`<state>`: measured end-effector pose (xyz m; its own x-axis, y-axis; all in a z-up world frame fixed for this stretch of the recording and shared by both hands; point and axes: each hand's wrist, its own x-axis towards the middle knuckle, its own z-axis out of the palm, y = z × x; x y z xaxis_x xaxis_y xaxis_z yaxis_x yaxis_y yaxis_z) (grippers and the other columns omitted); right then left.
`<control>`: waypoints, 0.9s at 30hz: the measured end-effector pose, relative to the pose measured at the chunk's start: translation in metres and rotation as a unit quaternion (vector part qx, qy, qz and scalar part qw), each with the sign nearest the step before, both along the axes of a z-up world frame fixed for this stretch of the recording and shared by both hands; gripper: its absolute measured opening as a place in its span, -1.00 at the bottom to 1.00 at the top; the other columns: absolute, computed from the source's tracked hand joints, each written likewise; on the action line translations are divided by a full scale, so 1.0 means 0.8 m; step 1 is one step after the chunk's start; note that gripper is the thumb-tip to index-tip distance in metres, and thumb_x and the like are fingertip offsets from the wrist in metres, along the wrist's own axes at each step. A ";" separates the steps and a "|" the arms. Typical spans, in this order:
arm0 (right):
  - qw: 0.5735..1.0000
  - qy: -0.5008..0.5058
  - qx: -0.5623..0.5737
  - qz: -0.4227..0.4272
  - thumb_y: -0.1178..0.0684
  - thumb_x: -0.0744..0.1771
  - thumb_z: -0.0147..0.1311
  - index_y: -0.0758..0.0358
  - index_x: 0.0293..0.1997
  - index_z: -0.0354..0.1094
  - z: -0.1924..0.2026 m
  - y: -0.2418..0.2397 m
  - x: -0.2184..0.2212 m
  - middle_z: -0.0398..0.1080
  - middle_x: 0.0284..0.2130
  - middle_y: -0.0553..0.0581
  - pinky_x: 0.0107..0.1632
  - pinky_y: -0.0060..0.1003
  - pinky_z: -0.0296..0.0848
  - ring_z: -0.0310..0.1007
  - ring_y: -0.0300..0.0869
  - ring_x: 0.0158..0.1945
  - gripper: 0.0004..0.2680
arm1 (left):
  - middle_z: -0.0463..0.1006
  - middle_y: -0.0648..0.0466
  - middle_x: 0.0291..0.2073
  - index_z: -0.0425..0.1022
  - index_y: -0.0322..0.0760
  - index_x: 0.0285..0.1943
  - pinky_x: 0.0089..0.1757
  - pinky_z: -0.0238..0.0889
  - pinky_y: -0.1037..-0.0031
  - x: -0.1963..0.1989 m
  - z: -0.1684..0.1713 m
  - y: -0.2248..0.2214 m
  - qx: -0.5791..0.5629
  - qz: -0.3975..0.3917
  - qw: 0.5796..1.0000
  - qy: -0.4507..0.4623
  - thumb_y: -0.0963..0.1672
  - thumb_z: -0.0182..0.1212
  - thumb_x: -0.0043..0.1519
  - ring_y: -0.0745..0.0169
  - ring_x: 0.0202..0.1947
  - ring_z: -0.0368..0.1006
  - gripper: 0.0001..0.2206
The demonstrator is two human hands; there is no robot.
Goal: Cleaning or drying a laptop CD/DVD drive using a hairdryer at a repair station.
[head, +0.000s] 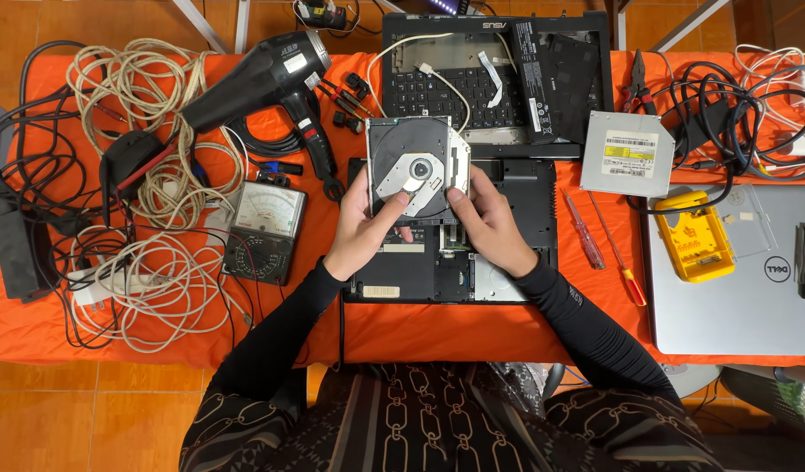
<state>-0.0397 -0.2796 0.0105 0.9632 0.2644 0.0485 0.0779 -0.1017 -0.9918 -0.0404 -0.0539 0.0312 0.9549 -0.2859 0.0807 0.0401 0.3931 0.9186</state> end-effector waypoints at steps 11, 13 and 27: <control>0.999 -0.026 0.023 0.010 0.06 0.48 -0.07 0.39 0.39 0.13 0.002 0.001 0.002 0.46 -0.16 -0.03 -0.11 -0.53 0.32 0.29 -0.46 -0.17 -0.69 | 0.49 -0.01 0.11 0.18 -0.38 0.41 -0.41 0.48 0.52 0.001 0.000 0.000 0.008 0.003 1.000 -0.005 -0.23 0.12 0.39 0.33 -0.08 0.52 -0.60; 1.000 -0.025 0.012 0.006 0.07 0.48 -0.07 0.39 0.38 0.15 0.002 0.001 -0.002 0.47 -0.16 -0.02 -0.12 -0.52 0.32 0.29 -0.46 -0.18 -0.70 | 0.49 -0.01 0.11 0.17 -0.37 0.42 -0.41 0.48 0.52 -0.002 -0.001 -0.001 0.004 0.002 1.000 -0.004 -0.23 0.12 0.39 0.33 -0.10 0.52 -0.59; 0.999 -0.036 -0.006 -0.002 0.07 0.50 -0.12 0.38 0.44 0.08 0.004 0.001 -0.002 0.49 -0.12 0.01 -0.06 -0.52 0.32 0.30 -0.45 -0.14 -0.68 | 0.48 -0.02 0.15 0.13 -0.39 0.46 -0.31 0.53 0.49 -0.002 -0.005 0.001 0.002 -0.016 1.000 -0.025 -0.29 0.04 0.41 0.34 -0.05 0.51 -0.58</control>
